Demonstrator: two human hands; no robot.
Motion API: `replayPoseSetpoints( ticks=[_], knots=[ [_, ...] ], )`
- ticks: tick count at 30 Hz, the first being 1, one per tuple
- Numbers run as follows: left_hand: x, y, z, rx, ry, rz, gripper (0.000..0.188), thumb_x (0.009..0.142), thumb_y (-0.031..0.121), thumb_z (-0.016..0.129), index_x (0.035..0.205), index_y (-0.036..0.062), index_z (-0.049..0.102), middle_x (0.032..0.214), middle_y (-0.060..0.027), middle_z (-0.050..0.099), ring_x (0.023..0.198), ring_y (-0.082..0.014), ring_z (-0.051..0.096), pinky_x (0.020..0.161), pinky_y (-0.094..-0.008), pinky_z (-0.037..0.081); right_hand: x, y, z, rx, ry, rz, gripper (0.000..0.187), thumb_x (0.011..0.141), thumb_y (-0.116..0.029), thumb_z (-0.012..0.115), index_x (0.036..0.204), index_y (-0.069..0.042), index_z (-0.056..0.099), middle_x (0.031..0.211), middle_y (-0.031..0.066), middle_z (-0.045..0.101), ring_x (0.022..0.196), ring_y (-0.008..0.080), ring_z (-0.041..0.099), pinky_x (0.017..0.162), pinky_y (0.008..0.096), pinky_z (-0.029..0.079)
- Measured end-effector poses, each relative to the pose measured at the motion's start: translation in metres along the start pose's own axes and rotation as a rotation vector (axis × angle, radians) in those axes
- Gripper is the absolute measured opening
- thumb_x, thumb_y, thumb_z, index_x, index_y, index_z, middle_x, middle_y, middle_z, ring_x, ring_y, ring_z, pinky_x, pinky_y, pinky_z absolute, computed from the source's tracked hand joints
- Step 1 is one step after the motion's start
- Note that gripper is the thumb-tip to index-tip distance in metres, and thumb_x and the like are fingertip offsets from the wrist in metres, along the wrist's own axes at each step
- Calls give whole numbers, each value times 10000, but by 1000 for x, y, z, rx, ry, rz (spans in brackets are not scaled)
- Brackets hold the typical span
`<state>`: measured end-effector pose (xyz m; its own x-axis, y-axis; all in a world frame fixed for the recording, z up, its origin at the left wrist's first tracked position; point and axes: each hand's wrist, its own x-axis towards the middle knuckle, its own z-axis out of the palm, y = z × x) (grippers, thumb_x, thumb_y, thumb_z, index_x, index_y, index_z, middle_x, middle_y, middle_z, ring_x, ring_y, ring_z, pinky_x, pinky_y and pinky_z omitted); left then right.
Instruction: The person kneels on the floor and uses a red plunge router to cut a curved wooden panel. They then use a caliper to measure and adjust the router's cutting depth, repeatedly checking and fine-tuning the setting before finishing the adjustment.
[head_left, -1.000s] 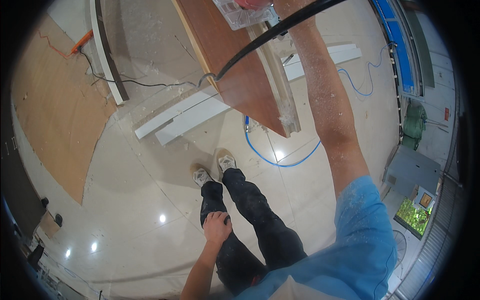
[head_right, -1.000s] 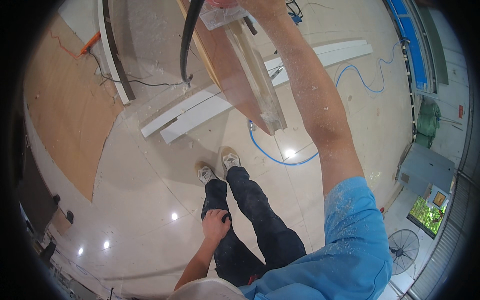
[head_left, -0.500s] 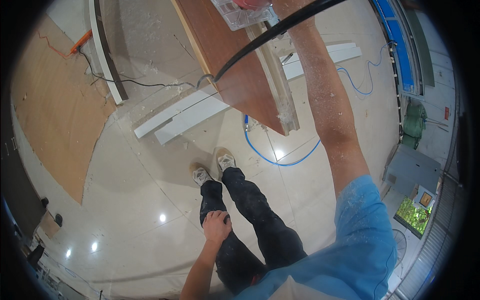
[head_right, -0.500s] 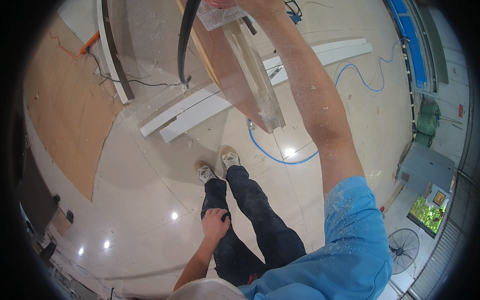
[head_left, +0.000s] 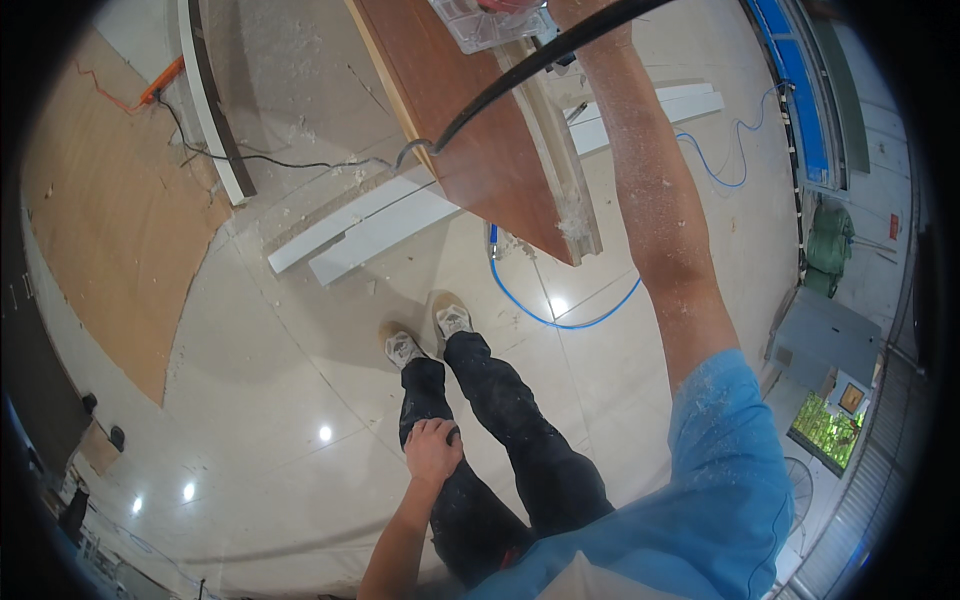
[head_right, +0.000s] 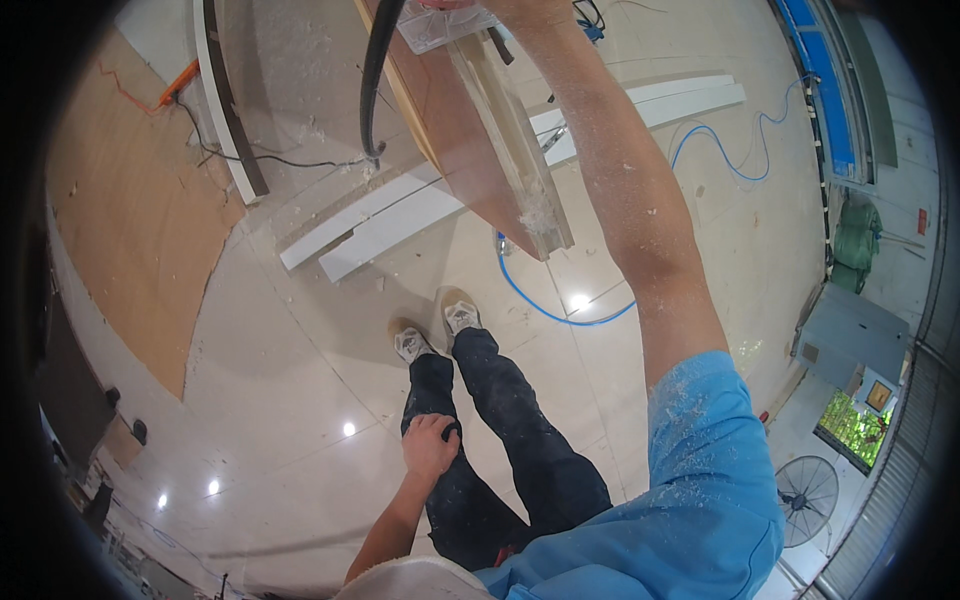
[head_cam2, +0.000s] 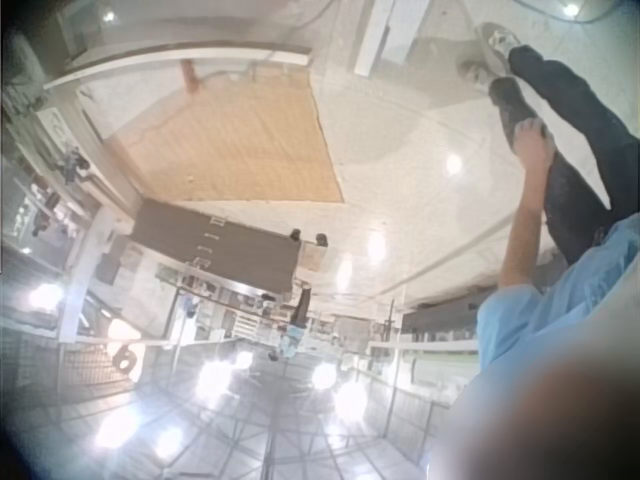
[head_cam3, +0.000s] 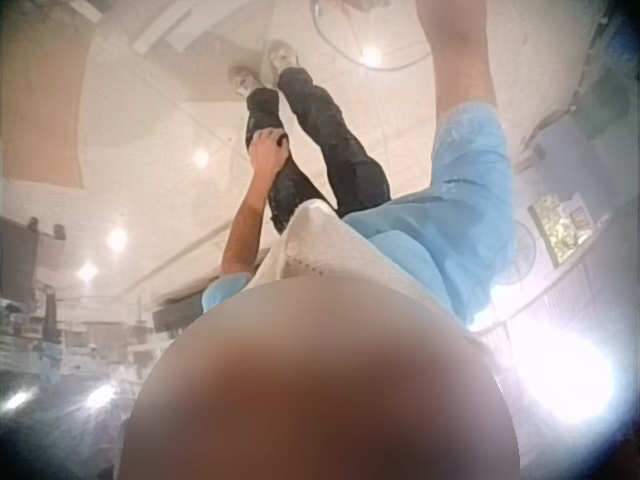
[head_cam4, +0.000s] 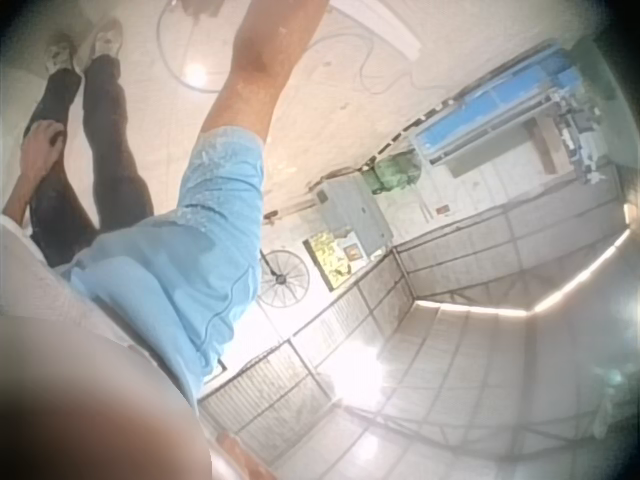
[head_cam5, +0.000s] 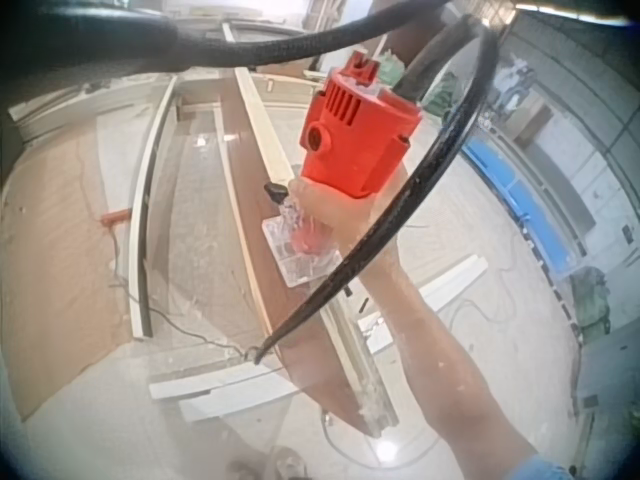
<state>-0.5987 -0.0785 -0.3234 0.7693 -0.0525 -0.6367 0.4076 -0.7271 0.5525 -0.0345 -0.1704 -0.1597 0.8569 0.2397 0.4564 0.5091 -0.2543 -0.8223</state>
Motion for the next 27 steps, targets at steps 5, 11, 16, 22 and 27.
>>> replayPoseSetpoints(
  ticks=[5,11,16,22,27],
  knots=[
    [0,0,-1,-14,-19,-12,272,811,239,702,1063,168,775,1169,-18,729,1206,-293,616,1048,-441,491,-1,0,1,-1,-5,8,581,647,-178,907,1139,-21,640,986,52,708,903,180,689,841,334,562],
    [-2,-2,-2,5,-3,-14,263,813,242,702,1055,174,778,1163,-16,730,1196,-291,621,1042,-435,494,-1,-1,2,0,-10,11,585,645,-179,908,1140,-20,640,989,52,709,907,181,690,844,335,562],
    [-2,-1,-2,4,-1,-7,258,813,238,702,1051,175,778,1155,-14,731,1184,-287,627,1032,-429,500,-2,0,-3,-5,-8,19,588,643,-180,910,1140,-20,641,992,52,710,910,181,690,848,335,562],
    [1,2,-5,2,13,17,252,806,229,708,1039,166,781,1137,-16,733,1163,-282,635,1009,-425,515,-3,2,-7,-7,2,27,591,641,-181,911,1141,-19,642,995,53,711,914,182,691,852,336,562],
    [1,4,-7,30,57,49,247,787,213,728,1019,147,783,1106,-24,740,1127,-283,650,969,-415,543,-5,1,-11,-10,6,33,594,639,-182,913,1142,-19,642,998,53,712,917,183,691,855,337,562]
  ],
)
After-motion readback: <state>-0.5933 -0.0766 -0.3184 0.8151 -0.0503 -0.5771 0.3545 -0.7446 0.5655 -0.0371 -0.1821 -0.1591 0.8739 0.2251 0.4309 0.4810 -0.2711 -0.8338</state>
